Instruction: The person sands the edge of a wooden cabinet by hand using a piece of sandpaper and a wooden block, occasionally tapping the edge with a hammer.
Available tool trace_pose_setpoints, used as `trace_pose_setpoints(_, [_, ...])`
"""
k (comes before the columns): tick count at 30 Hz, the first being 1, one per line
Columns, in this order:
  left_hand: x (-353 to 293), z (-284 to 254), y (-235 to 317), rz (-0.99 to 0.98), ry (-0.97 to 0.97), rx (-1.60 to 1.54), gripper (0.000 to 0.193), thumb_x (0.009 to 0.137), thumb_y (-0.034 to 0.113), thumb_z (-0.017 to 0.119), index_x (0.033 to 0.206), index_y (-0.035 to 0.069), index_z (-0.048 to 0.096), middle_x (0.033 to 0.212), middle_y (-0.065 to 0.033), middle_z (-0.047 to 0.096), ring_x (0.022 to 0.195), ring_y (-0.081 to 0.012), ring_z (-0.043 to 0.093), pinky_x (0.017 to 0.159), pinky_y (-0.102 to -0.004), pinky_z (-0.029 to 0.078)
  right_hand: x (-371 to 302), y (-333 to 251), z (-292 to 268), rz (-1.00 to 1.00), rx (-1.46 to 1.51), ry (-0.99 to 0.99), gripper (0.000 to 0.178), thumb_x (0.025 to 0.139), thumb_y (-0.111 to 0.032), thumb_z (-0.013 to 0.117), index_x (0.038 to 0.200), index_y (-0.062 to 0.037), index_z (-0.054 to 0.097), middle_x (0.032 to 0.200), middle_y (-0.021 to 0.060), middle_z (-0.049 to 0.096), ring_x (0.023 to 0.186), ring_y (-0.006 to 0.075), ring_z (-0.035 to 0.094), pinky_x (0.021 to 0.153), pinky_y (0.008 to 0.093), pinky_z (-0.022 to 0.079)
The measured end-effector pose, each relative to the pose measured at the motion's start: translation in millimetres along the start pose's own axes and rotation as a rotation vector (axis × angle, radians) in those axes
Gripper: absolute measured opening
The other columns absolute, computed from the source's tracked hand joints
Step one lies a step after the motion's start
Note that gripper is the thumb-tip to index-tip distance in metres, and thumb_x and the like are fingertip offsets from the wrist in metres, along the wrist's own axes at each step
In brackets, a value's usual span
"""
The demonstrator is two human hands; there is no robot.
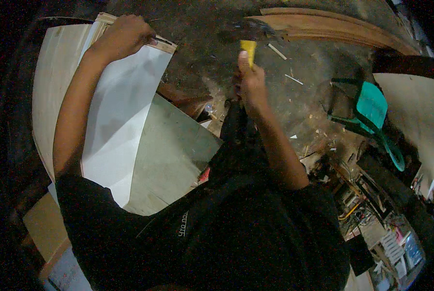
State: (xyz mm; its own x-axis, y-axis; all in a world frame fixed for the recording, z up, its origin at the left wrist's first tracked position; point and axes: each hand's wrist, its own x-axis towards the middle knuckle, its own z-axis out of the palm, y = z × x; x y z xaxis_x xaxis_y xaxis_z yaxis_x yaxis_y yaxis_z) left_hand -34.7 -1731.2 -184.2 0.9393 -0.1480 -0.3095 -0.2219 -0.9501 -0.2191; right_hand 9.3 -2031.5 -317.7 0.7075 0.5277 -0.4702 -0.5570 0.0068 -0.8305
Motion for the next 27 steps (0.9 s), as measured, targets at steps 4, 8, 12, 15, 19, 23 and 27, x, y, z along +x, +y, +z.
trace_pose_setpoints(4, [-5.5,-2.1,2.9,-0.034,0.040,-0.053,0.013,0.085,0.016,0.067,0.091,0.008,0.075,0.090,-0.0146,0.068,0.093,-0.0330,0.064,0.086,-0.0465,0.050,16.3,1.3,21.0,-0.383,-0.436,-0.095,0.046,0.102,-0.051,0.045,0.090,-0.0073,0.051,0.066,-0.0018,0.044,0.054,0.0110,0.040,0.050,0.0315,0.035])
trace_pose_setpoints(8, [-7.3,-4.8,5.0,0.163,0.548,0.164,0.009,0.081,0.013,0.068,0.084,0.009,0.075,0.086,-0.0115,0.070,0.091,-0.0287,0.068,0.101,-0.0433,0.046,52.9,-1.1,29.6,-0.480,-0.657,-0.182,0.040,0.099,-0.038,0.059,0.098,0.0020,0.055,0.069,0.0155,0.058,0.060,0.0250,0.057,0.058,0.0416,0.045])
trace_pose_setpoints(12, [-4.3,-31.6,11.5,0.102,0.334,0.194,0.008,0.077,0.012,0.069,0.083,0.013,0.074,0.077,-0.0107,0.069,0.087,-0.0317,0.068,0.102,-0.0445,0.045,54.3,-20.8,42.9,-0.418,-0.516,-0.177,0.035,0.095,-0.033,0.066,0.099,-0.0010,0.054,0.072,0.0069,0.059,0.055,0.0139,0.061,0.050,0.0303,0.049])
trace_pose_setpoints(15, [-3.0,-42.2,10.3,-0.006,0.061,0.170,0.005,0.076,0.012,0.069,0.080,0.012,0.073,0.080,-0.0099,0.069,0.090,-0.0303,0.068,0.107,-0.0446,0.041,56.6,-32.9,49.9,-0.401,-0.547,-0.091,0.036,0.091,-0.030,0.071,0.097,0.0026,0.057,0.068,0.0106,0.063,0.052,0.0165,0.062,0.049,0.0332,0.051])
trace_pose_setpoints(19, [-9.4,-32.9,6.0,-0.050,0.143,0.150,0.004,0.076,0.011,0.068,0.079,0.009,0.070,0.081,-0.0099,0.068,0.090,-0.0302,0.068,0.096,-0.0460,0.046,52.6,-43.7,62.5,-0.295,-0.562,-0.260,0.038,0.091,-0.031,0.072,0.100,0.0023,0.057,0.070,0.0074,0.061,0.051,0.0143,0.060,0.046,0.0309,0.050])
trace_pose_setpoints(23, [-12.1,-19.8,6.1,-0.063,0.476,0.044,0.009,0.076,0.008,0.068,0.084,0.005,0.069,0.078,-0.0116,0.067,0.085,-0.0322,0.068,0.079,-0.0461,0.050,36.8,-83.1,67.4,-0.220,-0.704,-0.393,0.047,0.091,-0.043,0.069,0.104,0.0011,0.058,0.068,0.0041,0.057,0.049,0.0112,0.058,0.043,0.0276,0.046])
trace_pose_setpoints(27, [-4.2,-27.0,6.2,-0.096,0.259,0.158,0.013,0.077,0.008,0.068,0.089,0.002,0.068,0.080,-0.0134,0.068,0.083,-0.0332,0.068,0.072,-0.0441,0.053,37.0,-114.3,68.5,-0.186,-1.049,-0.403,0.049,0.088,-0.041,0.070,0.107,0.0029,0.060,0.070,0.0066,0.060,0.052,0.0136,0.063,0.043,0.0293,0.046])
